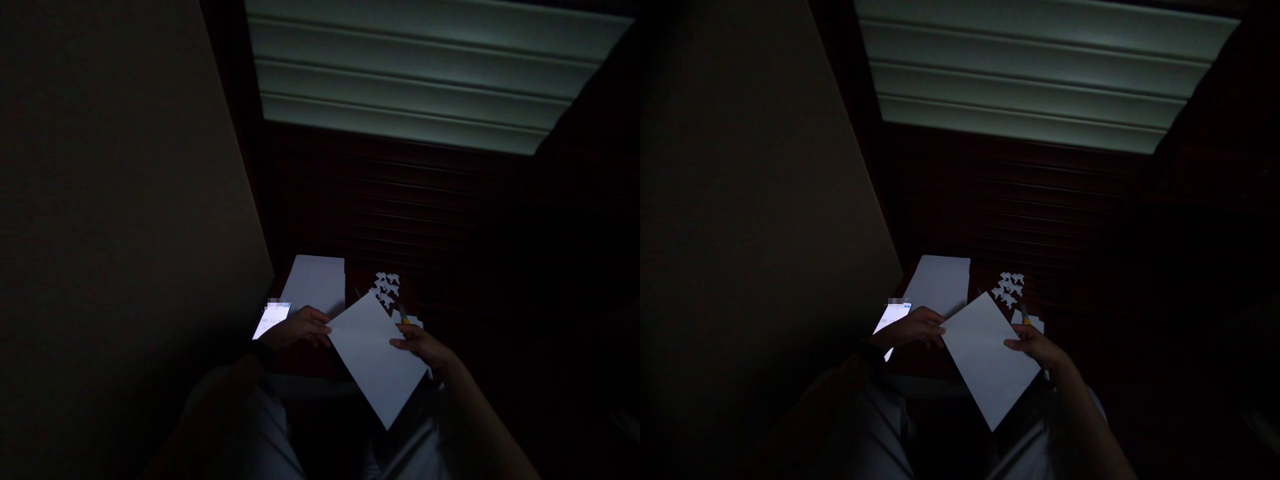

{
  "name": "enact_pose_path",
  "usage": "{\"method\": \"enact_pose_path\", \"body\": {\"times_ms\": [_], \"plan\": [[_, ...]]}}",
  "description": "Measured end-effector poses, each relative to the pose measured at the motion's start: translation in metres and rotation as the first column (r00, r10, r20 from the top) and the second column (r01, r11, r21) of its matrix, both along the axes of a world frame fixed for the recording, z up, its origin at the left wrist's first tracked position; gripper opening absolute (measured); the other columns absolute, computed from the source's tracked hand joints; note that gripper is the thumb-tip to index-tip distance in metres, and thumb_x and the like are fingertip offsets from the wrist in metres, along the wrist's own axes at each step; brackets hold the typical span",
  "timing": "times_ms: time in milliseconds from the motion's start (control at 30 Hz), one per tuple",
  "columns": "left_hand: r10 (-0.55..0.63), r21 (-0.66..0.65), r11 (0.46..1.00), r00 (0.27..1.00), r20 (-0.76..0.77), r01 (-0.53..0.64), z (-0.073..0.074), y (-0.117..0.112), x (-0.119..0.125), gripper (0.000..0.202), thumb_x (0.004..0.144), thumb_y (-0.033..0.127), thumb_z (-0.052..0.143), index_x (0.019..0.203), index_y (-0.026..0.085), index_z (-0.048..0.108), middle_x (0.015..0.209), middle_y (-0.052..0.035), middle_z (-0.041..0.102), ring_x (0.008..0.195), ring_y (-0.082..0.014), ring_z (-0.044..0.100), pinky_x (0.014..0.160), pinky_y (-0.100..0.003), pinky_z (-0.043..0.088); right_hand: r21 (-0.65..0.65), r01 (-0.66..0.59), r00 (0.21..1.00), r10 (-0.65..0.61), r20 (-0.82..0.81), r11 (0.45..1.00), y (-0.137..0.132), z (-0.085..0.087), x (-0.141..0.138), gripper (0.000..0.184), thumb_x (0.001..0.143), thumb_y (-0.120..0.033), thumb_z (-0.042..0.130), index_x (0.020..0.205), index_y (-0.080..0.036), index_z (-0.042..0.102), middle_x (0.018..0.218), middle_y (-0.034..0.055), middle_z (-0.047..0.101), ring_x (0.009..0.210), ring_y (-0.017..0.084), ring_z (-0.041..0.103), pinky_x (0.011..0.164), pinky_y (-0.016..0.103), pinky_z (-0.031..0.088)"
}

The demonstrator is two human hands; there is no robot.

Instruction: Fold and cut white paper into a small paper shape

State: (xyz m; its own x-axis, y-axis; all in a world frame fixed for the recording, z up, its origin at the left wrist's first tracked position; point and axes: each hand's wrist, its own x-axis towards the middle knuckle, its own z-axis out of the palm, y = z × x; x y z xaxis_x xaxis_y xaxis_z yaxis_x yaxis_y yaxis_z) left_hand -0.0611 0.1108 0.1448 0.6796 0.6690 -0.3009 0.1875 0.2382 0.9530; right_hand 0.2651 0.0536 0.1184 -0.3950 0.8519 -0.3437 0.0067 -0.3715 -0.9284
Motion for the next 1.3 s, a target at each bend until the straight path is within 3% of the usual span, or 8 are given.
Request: {"method": "enact_pose_path", "body": {"times_ms": [167, 433, 800, 900, 1033, 1167, 1233, 1300], "plan": [[0.049, -0.034, 0.998, 0.998, 0.033, -0.048, -0.002, 0.000, 0.000, 0.038, 0.068, 0.034, 0.065, 0.099, 0.012, 0.065, 0.094, -0.0154, 0.067, 0.079, -0.0228, 0.065, 0.058, -0.025, 0.049, 0.016, -0.005, 1.000, 0.005, 0.011, 1.000, 0.003, 0.003, 0.002, 0.049, 0.058, -0.032, 0.073, 0.103, -0.017, 0.059, 0.088, 0.0052, 0.066, 0.070, 0.020, 0.061, 0.061, 0.030, 0.047], [0.016, -0.088, 0.996, 0.998, 0.056, -0.011, -0.003, 0.001, -0.003, 0.042, 0.069, 0.031, 0.066, 0.107, 0.014, 0.061, 0.096, -0.0150, 0.066, 0.081, -0.0232, 0.065, 0.059, -0.026, 0.049, -0.018, -0.019, 0.998, 0.018, -0.052, 1.000, -0.001, 0.008, 0.003, 0.045, 0.061, -0.032, 0.072, 0.102, -0.018, 0.061, 0.087, 0.0050, 0.066, 0.067, 0.018, 0.061, 0.060, 0.028, 0.046], [0.091, -0.126, 0.989, 0.993, 0.070, -0.082, -0.012, 0.004, -0.003, 0.035, 0.069, 0.030, 0.065, 0.098, 0.010, 0.064, 0.085, -0.0139, 0.068, 0.077, -0.0213, 0.064, 0.062, -0.027, 0.049, -0.099, 0.047, 0.997, -0.052, -0.056, 0.994, 0.001, -0.015, 0.000, 0.048, 0.060, -0.029, 0.073, 0.105, -0.017, 0.062, 0.083, 0.0037, 0.067, 0.064, 0.015, 0.060, 0.060, 0.027, 0.043], [0.158, -0.139, 0.980, 0.981, 0.111, -0.142, -0.011, 0.001, 0.002, 0.044, 0.070, 0.032, 0.065, 0.109, 0.014, 0.058, 0.093, -0.0131, 0.066, 0.077, -0.0203, 0.064, 0.063, -0.028, 0.049, -0.081, 0.082, 0.990, -0.091, -0.108, 0.993, -0.003, -0.013, -0.013, 0.047, 0.066, -0.033, 0.069, 0.110, -0.018, 0.059, 0.085, 0.0042, 0.067, 0.066, 0.016, 0.060, 0.061, 0.028, 0.044], [0.403, -0.159, 0.913, 0.895, 0.190, -0.377, -0.014, -0.011, 0.019, 0.057, 0.071, 0.040, 0.063, 0.123, 0.025, 0.043, 0.106, -0.0103, 0.060, 0.080, -0.0182, 0.063, 0.066, -0.030, 0.049, -0.069, 0.212, 0.966, -0.219, -0.136, 0.975, -0.007, -0.018, -0.030, 0.045, 0.069, -0.037, 0.065, 0.110, -0.021, 0.058, 0.086, 0.0043, 0.066, 0.070, 0.020, 0.062, 0.065, 0.032, 0.047], [0.600, -0.244, 0.799, 0.754, 0.267, -0.550, -0.029, -0.029, 0.046, 0.052, 0.071, 0.050, 0.059, 0.114, 0.027, 0.042, 0.106, -0.0062, 0.060, 0.084, -0.0175, 0.062, 0.067, -0.029, 0.048, 0.044, 0.300, 0.945, -0.290, -0.150, 0.953, -0.008, -0.035, -0.049, 0.050, 0.072, -0.038, 0.061, 0.119, -0.024, 0.050, 0.100, 0.0043, 0.064, 0.091, 0.025, 0.060, 0.083, 0.041, 0.044], [0.644, -0.248, 0.765, 0.713, 0.277, -0.594, -0.039, -0.036, 0.058, 0.049, 0.070, 0.054, 0.057, 0.104, 0.021, 0.049, 0.099, -0.0067, 0.062, 0.086, -0.0187, 0.061, 0.070, -0.028, 0.046, 0.201, 0.328, 0.944, -0.313, -0.100, 0.923, -0.009, -0.043, -0.060, 0.048, 0.074, -0.036, 0.058, 0.120, -0.024, 0.050, 0.109, 0.0046, 0.061, 0.105, 0.026, 0.053, 0.092, 0.043, 0.037], [0.642, -0.271, 0.765, 0.724, 0.253, -0.584, -0.048, -0.040, 0.065, 0.053, 0.069, 0.060, 0.054, 0.098, 0.015, 0.055, 0.094, -0.0097, 0.064, 0.086, -0.0219, 0.061, 0.071, -0.030, 0.045, 0.380, 0.308, 0.945, -0.327, -0.014, 0.872, -0.012, -0.048, -0.071, 0.040, 0.077, -0.032, 0.053, 0.116, -0.023, 0.055, 0.114, 0.0049, 0.058, 0.113, 0.025, 0.046, 0.099, 0.044, 0.028]]}}
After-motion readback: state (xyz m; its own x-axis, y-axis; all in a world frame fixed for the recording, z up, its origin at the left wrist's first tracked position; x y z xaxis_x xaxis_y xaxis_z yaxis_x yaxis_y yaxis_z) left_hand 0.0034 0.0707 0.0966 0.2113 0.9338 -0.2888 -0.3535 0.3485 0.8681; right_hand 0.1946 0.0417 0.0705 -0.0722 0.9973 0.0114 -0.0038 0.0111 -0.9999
